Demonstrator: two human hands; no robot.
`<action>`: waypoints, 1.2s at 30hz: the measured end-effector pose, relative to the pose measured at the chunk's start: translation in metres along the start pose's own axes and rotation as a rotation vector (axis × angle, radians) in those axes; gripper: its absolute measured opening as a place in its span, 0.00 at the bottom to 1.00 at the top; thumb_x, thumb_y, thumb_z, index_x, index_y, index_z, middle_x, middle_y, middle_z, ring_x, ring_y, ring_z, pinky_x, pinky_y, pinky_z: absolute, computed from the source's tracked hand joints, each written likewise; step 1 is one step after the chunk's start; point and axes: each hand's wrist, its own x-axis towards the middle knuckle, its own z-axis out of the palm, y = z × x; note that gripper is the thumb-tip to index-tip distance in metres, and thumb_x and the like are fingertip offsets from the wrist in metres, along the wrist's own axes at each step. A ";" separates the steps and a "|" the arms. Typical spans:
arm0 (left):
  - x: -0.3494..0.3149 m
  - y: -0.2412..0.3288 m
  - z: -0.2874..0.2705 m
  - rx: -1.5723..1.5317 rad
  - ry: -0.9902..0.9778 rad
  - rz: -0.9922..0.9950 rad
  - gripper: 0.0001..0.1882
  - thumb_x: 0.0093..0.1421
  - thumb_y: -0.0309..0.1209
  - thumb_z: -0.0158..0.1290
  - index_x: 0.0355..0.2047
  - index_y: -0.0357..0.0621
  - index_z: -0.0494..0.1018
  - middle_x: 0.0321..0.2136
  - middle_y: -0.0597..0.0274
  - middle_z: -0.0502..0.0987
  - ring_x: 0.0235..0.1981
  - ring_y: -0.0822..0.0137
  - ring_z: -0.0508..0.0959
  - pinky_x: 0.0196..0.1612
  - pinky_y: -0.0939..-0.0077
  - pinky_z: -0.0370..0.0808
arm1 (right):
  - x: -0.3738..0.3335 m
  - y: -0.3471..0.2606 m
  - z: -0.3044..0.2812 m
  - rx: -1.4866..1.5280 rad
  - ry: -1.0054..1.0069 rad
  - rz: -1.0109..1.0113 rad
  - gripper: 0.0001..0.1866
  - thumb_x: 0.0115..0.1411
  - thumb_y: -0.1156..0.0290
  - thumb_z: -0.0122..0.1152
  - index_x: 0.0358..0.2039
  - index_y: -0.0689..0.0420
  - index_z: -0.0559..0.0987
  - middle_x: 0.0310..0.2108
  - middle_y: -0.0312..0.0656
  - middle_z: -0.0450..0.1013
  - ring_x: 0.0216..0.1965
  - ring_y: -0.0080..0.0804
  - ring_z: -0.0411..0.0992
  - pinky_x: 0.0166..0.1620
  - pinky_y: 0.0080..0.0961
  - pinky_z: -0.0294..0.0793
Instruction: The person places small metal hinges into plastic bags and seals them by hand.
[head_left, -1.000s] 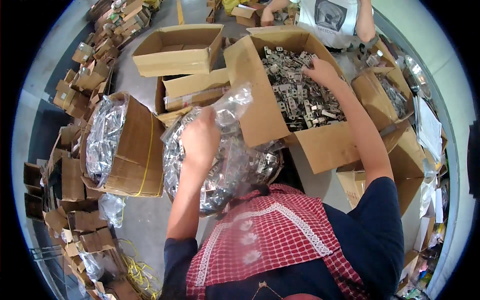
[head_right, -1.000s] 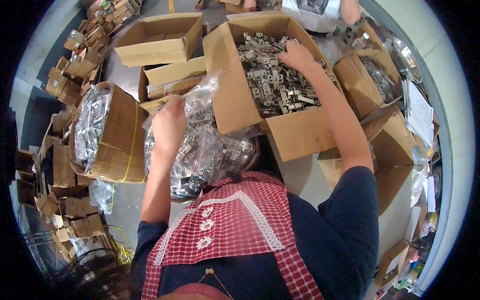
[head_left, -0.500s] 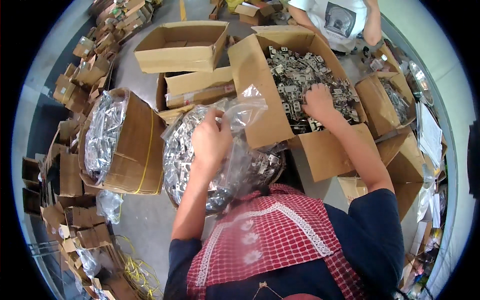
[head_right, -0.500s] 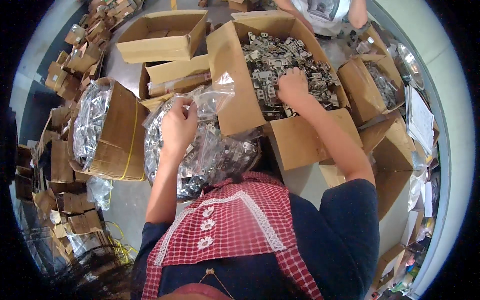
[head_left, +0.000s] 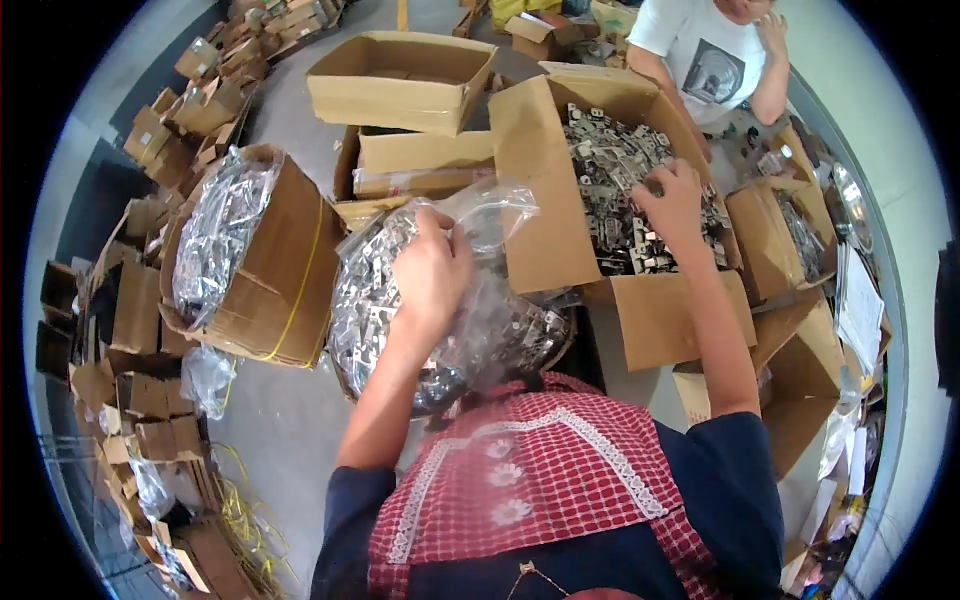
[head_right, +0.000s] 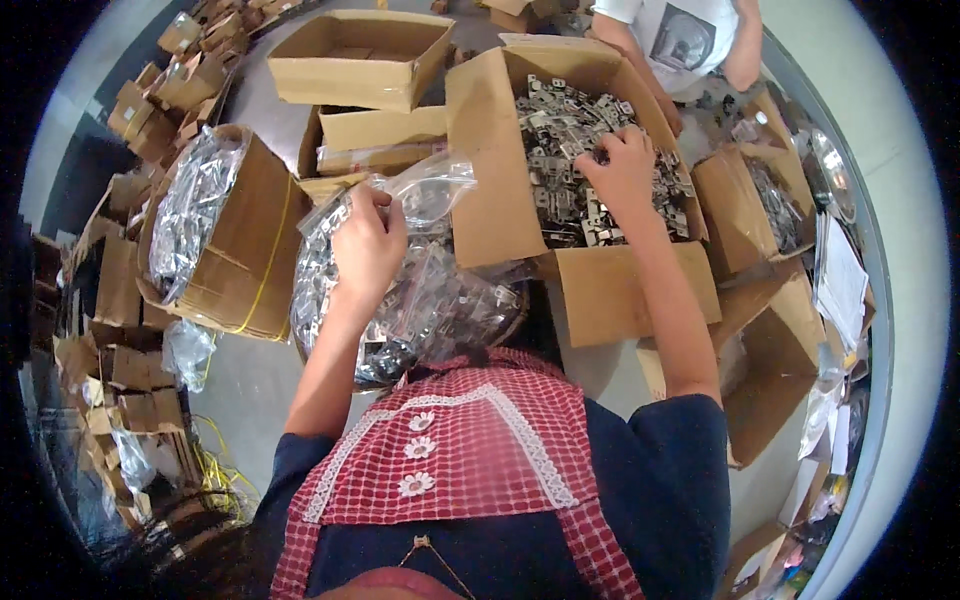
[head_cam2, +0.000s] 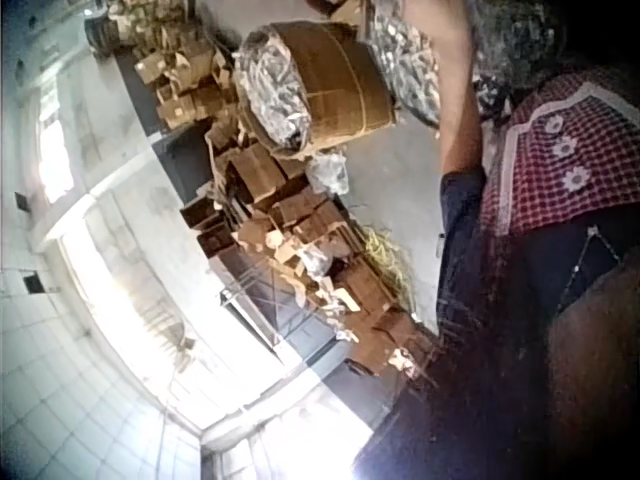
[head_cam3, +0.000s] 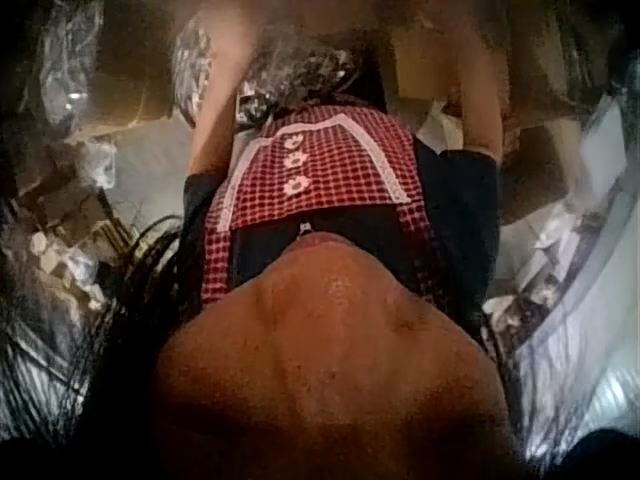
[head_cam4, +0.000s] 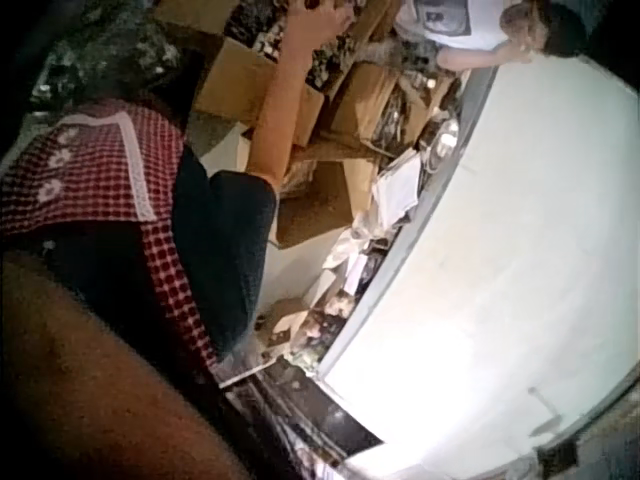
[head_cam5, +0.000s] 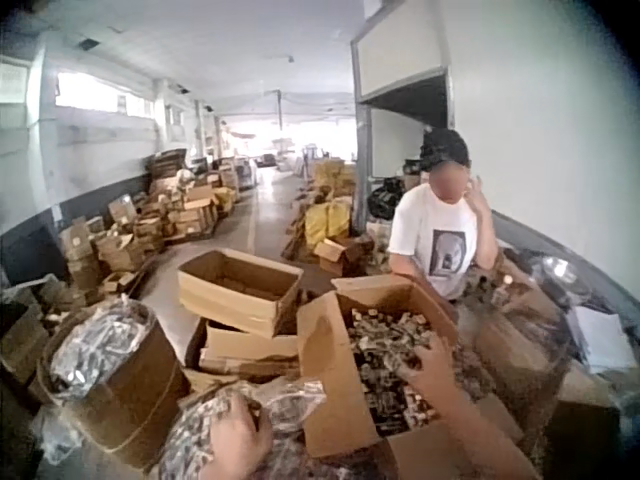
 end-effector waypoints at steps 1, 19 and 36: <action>-0.001 0.001 0.000 0.007 0.002 -0.010 0.10 0.60 0.31 0.56 0.37 0.41 0.68 0.17 0.50 0.77 0.20 0.48 0.80 0.24 0.56 0.75 | 0.002 -0.014 -0.016 0.008 -0.007 -0.006 0.17 0.44 0.61 0.70 0.26 0.63 0.79 0.36 0.45 0.69 0.43 0.44 0.68 0.48 0.41 0.67; -0.003 0.035 -0.003 0.005 -0.169 -0.016 0.10 0.56 0.31 0.58 0.34 0.39 0.72 0.21 0.47 0.79 0.24 0.46 0.80 0.29 0.54 0.77 | 0.013 -0.124 -0.082 0.604 -0.279 -0.099 0.14 0.48 0.65 0.68 0.26 0.64 0.79 0.30 0.46 0.70 0.31 0.41 0.72 0.35 0.32 0.73; 0.025 0.031 -0.008 -0.260 -0.331 0.003 0.10 0.56 0.30 0.55 0.34 0.35 0.77 0.17 0.54 0.79 0.21 0.62 0.81 0.27 0.69 0.76 | 0.025 -0.164 -0.023 0.089 -0.782 -0.466 0.11 0.52 0.68 0.62 0.31 0.62 0.84 0.42 0.51 0.74 0.46 0.50 0.73 0.48 0.41 0.75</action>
